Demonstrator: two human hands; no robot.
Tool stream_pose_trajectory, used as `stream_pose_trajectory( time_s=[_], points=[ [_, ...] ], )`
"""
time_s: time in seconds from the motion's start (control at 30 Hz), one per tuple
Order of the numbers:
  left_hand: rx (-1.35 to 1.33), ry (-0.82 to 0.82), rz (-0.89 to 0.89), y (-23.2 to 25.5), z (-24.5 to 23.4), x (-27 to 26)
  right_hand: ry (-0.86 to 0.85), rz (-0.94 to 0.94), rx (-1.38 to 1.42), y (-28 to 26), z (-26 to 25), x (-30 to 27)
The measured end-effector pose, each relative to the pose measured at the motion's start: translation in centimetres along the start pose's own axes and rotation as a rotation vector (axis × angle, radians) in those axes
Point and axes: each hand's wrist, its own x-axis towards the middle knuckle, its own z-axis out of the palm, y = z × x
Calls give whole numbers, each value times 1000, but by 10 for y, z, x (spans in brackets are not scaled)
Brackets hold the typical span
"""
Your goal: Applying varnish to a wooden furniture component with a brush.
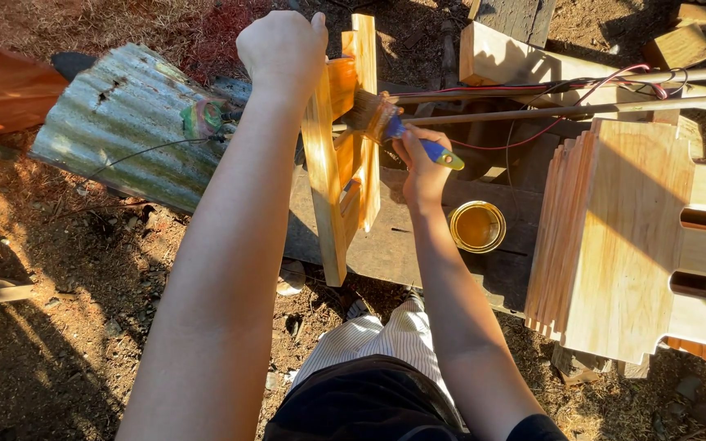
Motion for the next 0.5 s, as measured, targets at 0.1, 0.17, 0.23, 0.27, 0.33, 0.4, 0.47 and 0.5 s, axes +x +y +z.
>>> stream_pose_trajectory(
  time_s=[0.1, 0.17, 0.23, 0.27, 0.33, 0.4, 0.47, 0.5],
  points=[
    [33, 39, 11, -3, -2, -2, -34, 22, 106, -6, 5, -1],
    [8, 1, 2, -4, -4, -3, 39, 2, 135, 0, 0, 4],
    [-19, -34, -4, -6, -6, -2, 113, -22, 164, 6, 0, 0],
    [-10, -28, -3, -5, -5, -1, 94, -39, 167, 9, 0, -6],
    [-3, -20, -1, -7, -2, 0, 76, -57, 170, 11, -1, -20],
    [-12, 16, 0, -12, 2, 1, -30, 105, 119, 11, -1, -32],
    [7, -20, -11, -15, 1, 1, -4, 89, 62, 6, -6, -27],
    [24, -60, -20, -17, 1, 0, 25, 75, 2, 3, -9, -25]
  ],
)
